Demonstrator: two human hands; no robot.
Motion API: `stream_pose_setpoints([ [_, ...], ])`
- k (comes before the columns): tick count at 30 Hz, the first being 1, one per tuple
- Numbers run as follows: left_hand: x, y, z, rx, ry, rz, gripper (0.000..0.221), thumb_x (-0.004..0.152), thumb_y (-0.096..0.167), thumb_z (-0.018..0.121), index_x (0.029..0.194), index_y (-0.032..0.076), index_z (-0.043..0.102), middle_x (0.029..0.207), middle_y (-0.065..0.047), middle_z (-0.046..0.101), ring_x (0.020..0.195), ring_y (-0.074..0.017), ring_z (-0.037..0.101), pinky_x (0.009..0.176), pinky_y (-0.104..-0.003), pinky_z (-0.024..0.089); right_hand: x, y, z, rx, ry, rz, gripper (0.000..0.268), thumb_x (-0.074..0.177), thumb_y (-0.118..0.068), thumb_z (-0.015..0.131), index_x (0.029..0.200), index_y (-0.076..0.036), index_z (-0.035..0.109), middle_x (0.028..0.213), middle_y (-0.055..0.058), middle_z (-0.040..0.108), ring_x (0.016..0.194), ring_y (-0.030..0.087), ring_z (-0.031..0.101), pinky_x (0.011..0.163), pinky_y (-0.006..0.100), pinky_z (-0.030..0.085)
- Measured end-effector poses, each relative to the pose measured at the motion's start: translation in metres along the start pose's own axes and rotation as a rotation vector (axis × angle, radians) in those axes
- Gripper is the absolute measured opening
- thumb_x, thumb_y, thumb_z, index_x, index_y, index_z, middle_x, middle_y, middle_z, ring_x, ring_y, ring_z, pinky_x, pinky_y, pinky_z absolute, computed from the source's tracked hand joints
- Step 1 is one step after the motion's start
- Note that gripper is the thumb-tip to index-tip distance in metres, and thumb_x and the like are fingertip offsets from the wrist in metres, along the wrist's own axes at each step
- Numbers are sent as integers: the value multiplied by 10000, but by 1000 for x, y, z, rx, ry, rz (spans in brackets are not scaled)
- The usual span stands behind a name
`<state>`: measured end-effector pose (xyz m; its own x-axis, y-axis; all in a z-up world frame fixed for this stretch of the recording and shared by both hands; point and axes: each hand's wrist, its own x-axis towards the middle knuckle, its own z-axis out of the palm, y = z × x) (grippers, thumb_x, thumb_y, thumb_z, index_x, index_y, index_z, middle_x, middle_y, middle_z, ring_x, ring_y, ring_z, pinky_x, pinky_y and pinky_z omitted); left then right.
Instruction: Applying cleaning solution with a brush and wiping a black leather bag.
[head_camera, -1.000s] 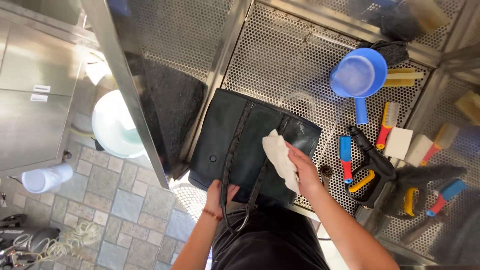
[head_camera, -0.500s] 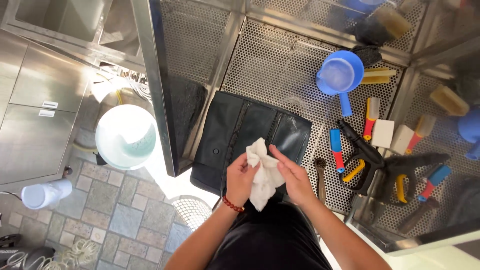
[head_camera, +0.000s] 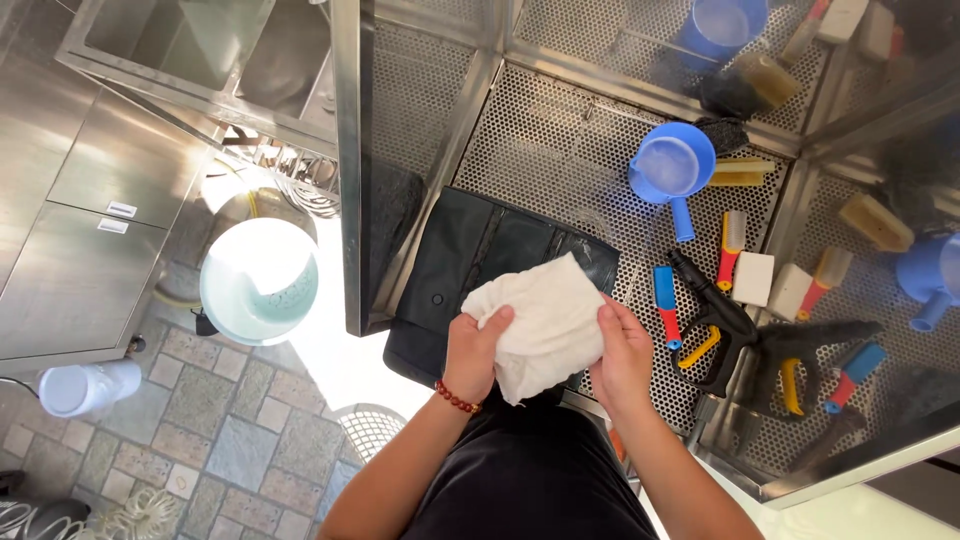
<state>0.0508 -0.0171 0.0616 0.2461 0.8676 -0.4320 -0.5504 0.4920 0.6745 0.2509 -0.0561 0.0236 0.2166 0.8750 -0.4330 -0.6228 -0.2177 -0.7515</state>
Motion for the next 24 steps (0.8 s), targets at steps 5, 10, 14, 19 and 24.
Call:
stream_pose_setpoints([
  [5,0,-7,-19,269,78,197,286,1006,149,647,1129,-95,733,1026,-121,787,885,-136,719,782,-277,568,-5,-16,3,-55,33,-22,407,1073,-139,568,1386,119,543,1292,204,655,1144,253,651,1013,404,526],
  [10,-4,4,-23,468,-206,200,279,1047,175,625,1096,-66,757,956,-73,793,845,-98,706,750,-257,567,-3,-30,-10,-60,-266,571,448,864,-162,678,1262,43,652,1185,174,747,1023,217,755,889,347,600],
  [14,-18,63,19,248,36,-39,492,774,-82,747,1213,114,639,946,40,745,884,-45,707,809,-215,583,-9,-47,15,-368,-274,290,347,893,-127,734,1178,69,729,1081,151,778,916,191,741,803,327,595],
  [19,1,-10,-96,662,-223,1,341,1043,139,771,1210,-158,783,987,-257,766,880,-223,665,746,-332,531,-19,-64,23,-598,-182,79,284,844,-85,765,1090,55,757,959,117,801,813,158,737,739,299,587],
  [24,-12,41,-64,408,-378,67,479,1008,207,718,1384,-64,597,1250,-193,699,1127,-206,667,958,-324,551,-25,-72,36,-548,-265,39,277,844,-55,777,1093,63,751,972,113,787,833,141,720,739,289,583],
])
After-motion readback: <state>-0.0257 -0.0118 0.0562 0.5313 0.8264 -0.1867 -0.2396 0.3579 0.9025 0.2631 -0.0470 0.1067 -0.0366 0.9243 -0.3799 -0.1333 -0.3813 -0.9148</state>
